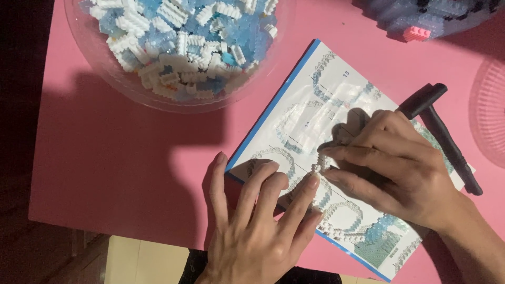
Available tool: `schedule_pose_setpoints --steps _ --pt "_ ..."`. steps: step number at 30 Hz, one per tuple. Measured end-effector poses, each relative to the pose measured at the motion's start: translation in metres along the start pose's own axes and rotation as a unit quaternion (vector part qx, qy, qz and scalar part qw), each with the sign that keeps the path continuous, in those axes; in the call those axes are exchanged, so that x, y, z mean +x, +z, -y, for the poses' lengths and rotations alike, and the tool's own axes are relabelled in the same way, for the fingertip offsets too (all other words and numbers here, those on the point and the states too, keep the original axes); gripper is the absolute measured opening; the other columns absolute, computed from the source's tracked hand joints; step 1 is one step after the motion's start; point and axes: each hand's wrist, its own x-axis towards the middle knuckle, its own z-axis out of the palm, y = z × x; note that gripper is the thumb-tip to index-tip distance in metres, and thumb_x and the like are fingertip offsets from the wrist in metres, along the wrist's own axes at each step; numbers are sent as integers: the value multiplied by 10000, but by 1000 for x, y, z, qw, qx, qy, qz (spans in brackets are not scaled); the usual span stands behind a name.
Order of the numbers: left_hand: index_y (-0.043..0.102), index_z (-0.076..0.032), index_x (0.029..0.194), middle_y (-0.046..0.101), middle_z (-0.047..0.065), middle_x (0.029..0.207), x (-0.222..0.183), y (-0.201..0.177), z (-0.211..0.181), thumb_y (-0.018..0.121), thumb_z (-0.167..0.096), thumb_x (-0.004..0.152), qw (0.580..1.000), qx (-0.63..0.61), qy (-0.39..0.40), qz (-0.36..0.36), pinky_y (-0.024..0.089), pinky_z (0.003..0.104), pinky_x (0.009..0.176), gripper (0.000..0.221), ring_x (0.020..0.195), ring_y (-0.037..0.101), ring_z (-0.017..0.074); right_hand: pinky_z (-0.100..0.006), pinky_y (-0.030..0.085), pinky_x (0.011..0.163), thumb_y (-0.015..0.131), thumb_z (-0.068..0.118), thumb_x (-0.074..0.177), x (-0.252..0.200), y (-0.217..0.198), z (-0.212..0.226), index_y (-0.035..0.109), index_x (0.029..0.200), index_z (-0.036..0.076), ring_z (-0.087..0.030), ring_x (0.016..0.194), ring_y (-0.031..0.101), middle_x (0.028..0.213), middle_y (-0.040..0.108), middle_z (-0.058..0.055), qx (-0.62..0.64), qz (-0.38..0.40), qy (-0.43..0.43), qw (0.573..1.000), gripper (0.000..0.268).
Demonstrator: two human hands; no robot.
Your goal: Assembling a toy structure by placing small plastic blocks on a template and hammering them together.
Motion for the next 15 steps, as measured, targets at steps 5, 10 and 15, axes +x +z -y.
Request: schedule_pose_setpoints --steps 5,10,15 --pt "778 -129 1283 561 119 1138 0 1 0 799 -442 974 1000 6 3 -7 278 823 1159 441 1278 539 268 -328 514 755 912 229 752 1 0 2 808 1098 32 -179 854 562 797 617 -8 4 -5 7 1000 412" --pt "776 -128 1289 561 120 1137 0 1 0 799 -443 973 1000 4 2 -2 280 828 1159 446 1281 539 271 -329 490 731 924 242 750 0 0 1 817 1095 38 -168 835 553 773 600 -2 -4 1 9 1000 414" --pt "770 -130 1301 559 121 1153 0 1 1 803 -436 978 1000 6 5 -9 284 821 1159 446 1283 537 279 -324 526 761 911 244 744 2 -1 0 804 1092 24 -173 845 562 811 642 -10 7 -2 -3 1000 426"
